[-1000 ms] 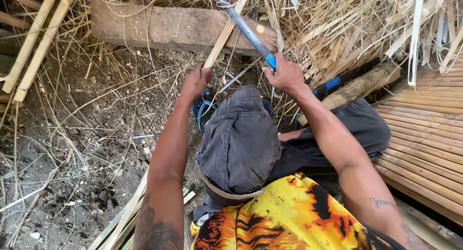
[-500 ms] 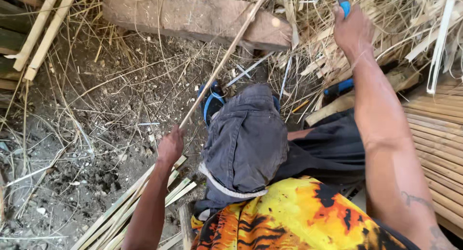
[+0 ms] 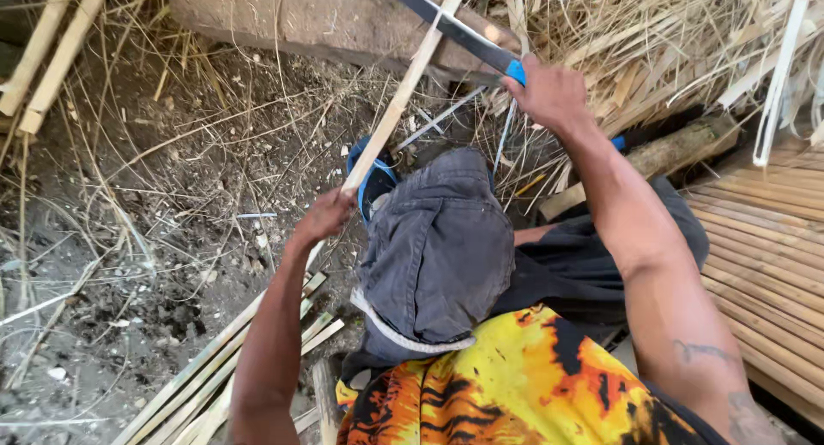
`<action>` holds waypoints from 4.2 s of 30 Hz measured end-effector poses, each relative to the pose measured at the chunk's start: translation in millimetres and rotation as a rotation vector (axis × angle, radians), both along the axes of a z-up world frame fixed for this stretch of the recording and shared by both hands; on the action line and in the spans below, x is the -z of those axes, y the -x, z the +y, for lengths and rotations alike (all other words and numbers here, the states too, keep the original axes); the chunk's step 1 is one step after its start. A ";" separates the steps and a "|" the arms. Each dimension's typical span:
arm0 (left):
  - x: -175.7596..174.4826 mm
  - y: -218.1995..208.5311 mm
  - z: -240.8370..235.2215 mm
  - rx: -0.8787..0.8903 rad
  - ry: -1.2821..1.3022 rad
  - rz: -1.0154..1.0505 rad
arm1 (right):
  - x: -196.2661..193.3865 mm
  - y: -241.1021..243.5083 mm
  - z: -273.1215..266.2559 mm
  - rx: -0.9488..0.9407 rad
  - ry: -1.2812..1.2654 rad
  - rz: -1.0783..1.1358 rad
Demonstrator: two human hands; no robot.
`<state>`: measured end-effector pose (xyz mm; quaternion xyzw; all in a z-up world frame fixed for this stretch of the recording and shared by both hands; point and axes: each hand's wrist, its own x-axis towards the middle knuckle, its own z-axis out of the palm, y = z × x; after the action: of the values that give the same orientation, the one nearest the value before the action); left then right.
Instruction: The person sits on the ground and uses a machete to split long bamboo poles into thin strips. They repeatedly position the pole on a wooden block and strike it with the machete to separate the material, accumulating a pile of bamboo strips.
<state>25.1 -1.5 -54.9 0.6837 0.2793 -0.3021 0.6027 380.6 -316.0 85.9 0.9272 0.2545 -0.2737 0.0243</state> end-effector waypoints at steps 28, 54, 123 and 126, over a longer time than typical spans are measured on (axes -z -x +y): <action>4.0 48.2 -7.9 0.076 -0.255 -0.115 | 35.3 35.5 6.0 -0.320 0.208 0.199; -3.1 1.8 -28.9 0.004 -0.819 -0.095 | -16.0 -77.5 -42.8 0.492 -0.206 -0.214; -23.9 -33.5 -6.8 0.122 -0.754 -0.392 | 24.0 31.9 -6.6 0.237 -0.208 -0.068; -13.7 -58.4 -10.5 0.227 -0.613 -0.042 | 19.1 102.2 58.0 0.077 0.050 0.264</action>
<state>83.4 -12.0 -41.2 0.8662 0.2669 -0.2549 0.3370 278.5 -258.0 66.8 0.8914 0.2126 -0.4002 0.0033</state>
